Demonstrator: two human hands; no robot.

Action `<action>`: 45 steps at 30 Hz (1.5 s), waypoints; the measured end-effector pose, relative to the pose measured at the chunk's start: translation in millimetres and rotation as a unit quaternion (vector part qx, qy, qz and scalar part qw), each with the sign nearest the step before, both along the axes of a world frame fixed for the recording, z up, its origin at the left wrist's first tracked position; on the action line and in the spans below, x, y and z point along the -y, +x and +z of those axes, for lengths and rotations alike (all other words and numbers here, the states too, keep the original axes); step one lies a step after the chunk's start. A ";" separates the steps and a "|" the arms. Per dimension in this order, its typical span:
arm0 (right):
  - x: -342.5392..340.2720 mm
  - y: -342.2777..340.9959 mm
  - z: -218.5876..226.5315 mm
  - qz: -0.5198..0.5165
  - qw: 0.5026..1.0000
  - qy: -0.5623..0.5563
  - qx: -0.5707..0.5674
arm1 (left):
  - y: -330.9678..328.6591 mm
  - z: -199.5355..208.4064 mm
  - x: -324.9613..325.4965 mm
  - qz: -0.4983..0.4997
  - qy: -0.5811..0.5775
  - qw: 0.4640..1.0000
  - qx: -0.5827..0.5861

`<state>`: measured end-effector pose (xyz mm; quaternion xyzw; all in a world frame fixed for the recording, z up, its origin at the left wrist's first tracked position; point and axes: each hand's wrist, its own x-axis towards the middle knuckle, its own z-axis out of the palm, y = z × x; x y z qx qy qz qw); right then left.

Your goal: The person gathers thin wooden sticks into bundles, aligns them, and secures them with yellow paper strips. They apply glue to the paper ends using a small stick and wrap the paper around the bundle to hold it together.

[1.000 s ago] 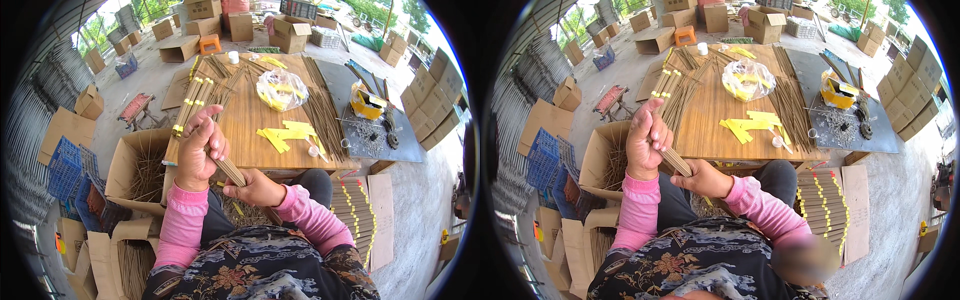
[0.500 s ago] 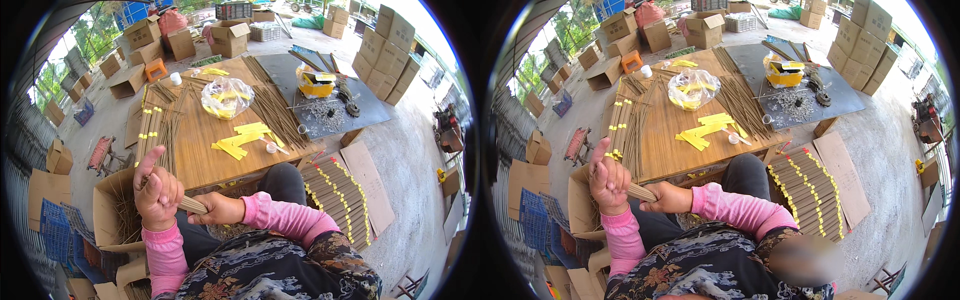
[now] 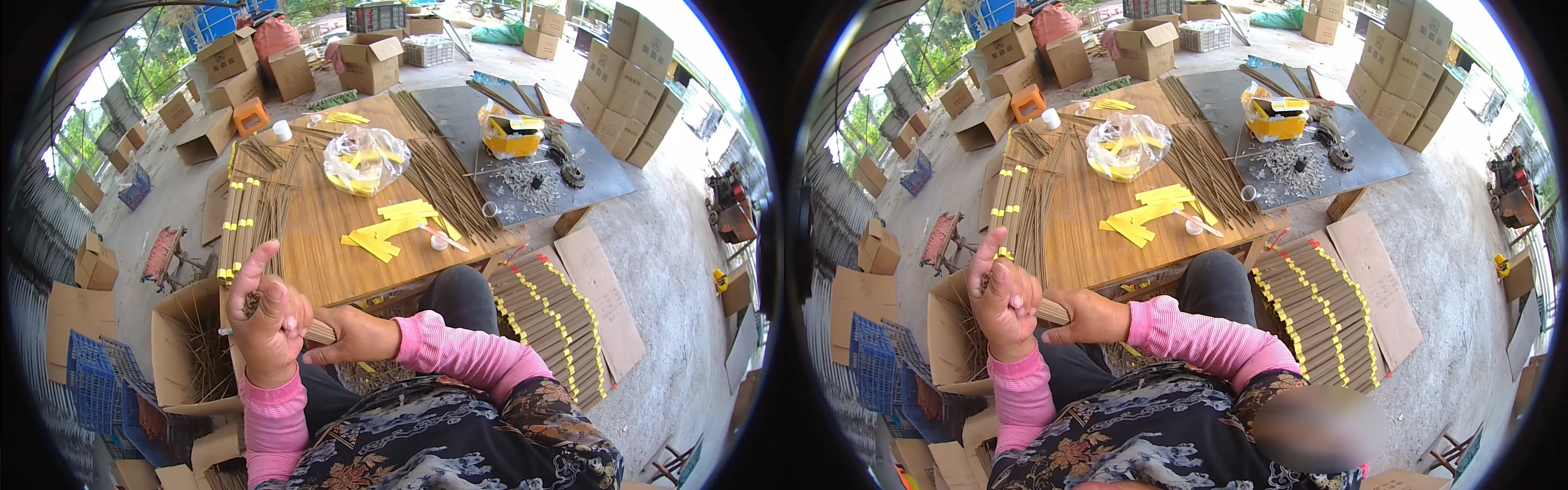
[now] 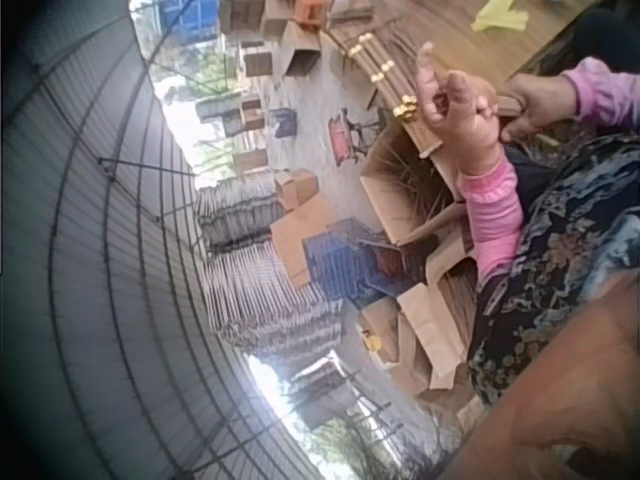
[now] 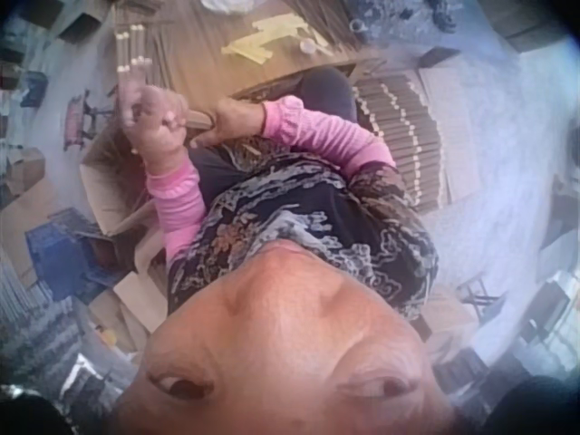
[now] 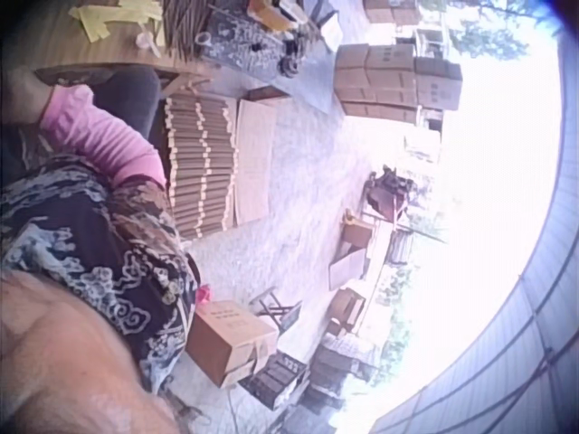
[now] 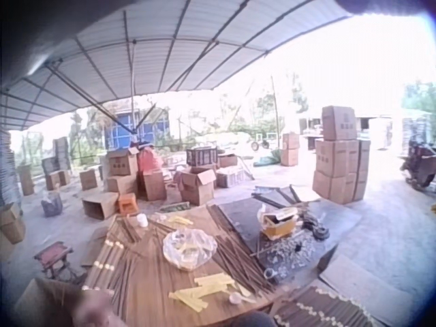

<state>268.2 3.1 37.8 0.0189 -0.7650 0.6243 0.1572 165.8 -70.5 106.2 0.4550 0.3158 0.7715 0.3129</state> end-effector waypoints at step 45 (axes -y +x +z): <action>-65.7 -79.5 1.1 -0.203 0.945 0.095 -0.237 | -17.1 2.9 -79.1 0.285 -0.034 0.945 -0.155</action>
